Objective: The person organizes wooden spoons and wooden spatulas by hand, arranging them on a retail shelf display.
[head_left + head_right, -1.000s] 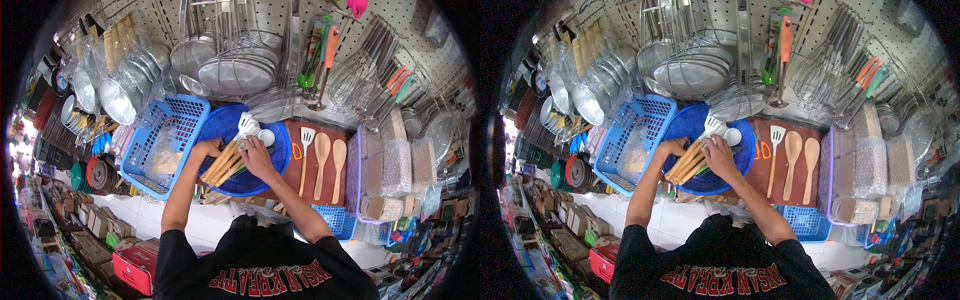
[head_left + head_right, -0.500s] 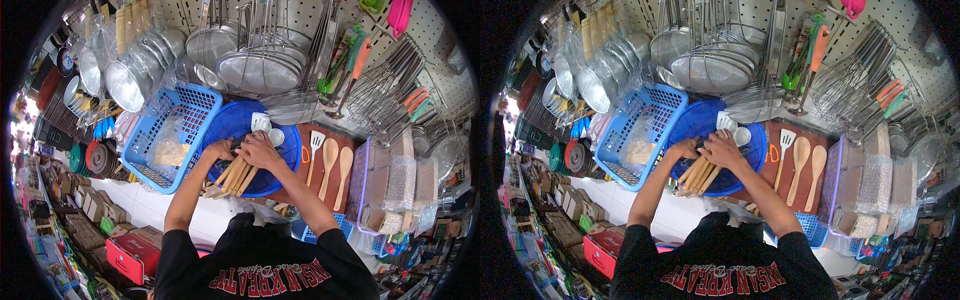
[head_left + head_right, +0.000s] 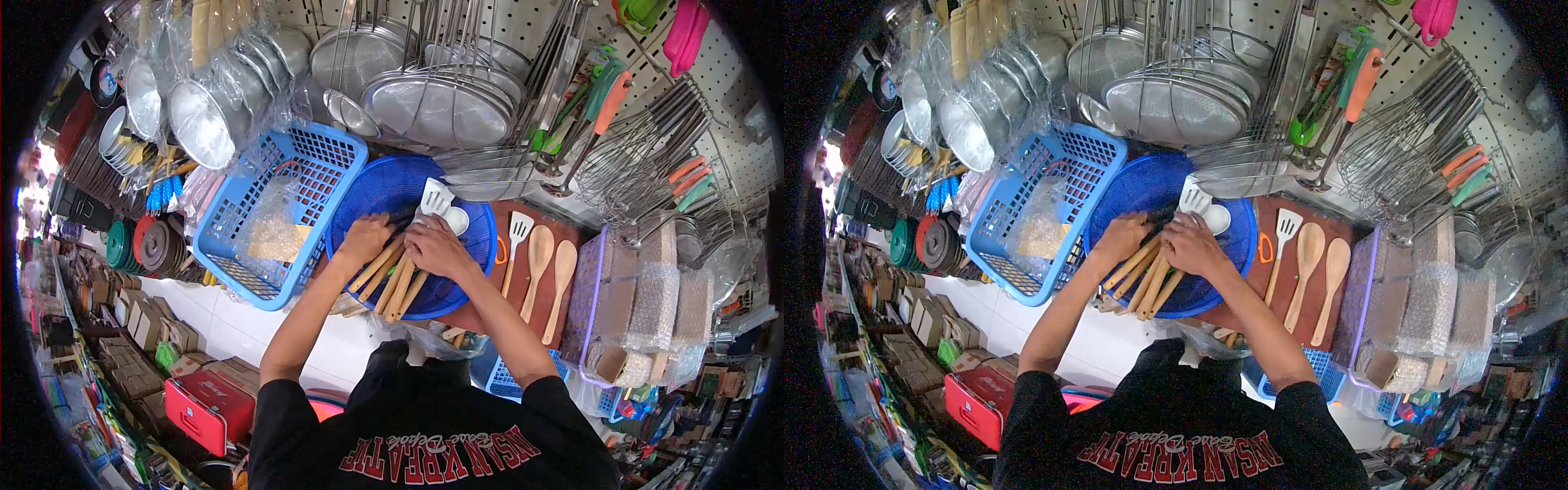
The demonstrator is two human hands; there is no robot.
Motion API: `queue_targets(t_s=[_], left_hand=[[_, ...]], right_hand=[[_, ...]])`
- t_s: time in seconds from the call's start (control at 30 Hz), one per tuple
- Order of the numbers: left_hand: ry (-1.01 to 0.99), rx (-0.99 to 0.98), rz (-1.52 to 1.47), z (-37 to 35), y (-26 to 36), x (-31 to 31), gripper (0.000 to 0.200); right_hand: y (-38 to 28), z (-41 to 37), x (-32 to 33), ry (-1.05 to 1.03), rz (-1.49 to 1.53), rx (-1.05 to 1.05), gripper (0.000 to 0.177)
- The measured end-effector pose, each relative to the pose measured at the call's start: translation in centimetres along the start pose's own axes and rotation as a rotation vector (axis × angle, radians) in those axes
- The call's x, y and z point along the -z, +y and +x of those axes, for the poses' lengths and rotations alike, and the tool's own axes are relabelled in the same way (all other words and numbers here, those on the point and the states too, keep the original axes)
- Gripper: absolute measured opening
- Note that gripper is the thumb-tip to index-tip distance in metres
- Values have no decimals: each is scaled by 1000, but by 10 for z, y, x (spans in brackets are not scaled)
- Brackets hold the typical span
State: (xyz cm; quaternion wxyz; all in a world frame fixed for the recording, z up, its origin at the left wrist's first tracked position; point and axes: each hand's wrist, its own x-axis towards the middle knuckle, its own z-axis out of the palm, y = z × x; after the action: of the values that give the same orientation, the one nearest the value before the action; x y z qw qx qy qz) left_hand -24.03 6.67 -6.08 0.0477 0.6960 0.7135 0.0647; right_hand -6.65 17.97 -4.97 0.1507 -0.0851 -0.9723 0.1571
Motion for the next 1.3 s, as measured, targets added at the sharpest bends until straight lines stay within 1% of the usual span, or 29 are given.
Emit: queue_targets(t_s=[0.07,0.17,0.27,0.37,0.47,0.57,0.67,0.77,0.87,0.97,1.07,1.17,1.27,1.3], left_hand=[[-152,62,-53,1,-7,-14,22],[-237,136,-7,0,2,-3,18],[-198,148,-165,-5,-7,-9,21],[-161,156,-314,-12,-11,-8,24],[-213,73,-442,-11,-25,-17,30],[-238,139,-382,-12,-21,-8,24],[-195,215,-301,-12,-17,-9,32],[-164,264,-204,-15,-4,7,36],[-95,261,-152,-18,-9,-10,30],[-98,291,-170,-17,-4,0,37],[-163,268,-197,-15,-7,3,38],[-62,212,-279,-19,-5,7,22],[-74,100,-485,-11,-17,-8,20],[-78,92,-557,-9,-17,-4,20]], right_hand=[[1,2,-2,-79,29,-49,26],[-3,9,-1,-151,24,-145,26],[0,8,-12,-63,77,-192,25],[3,8,-15,-51,71,-181,24],[6,7,-18,-29,108,-212,25],[3,9,-13,-80,134,-206,27],[5,9,-16,-100,128,-168,28],[8,6,-22,-90,163,-157,28],[12,2,-29,-88,168,-149,29],[8,1,-21,-143,190,-187,30],[5,-1,-19,-130,225,-228,32],[7,-6,-31,-23,179,-199,31],[-22,0,7,-104,39,-373,29],[-28,2,13,-95,37,-454,28]])
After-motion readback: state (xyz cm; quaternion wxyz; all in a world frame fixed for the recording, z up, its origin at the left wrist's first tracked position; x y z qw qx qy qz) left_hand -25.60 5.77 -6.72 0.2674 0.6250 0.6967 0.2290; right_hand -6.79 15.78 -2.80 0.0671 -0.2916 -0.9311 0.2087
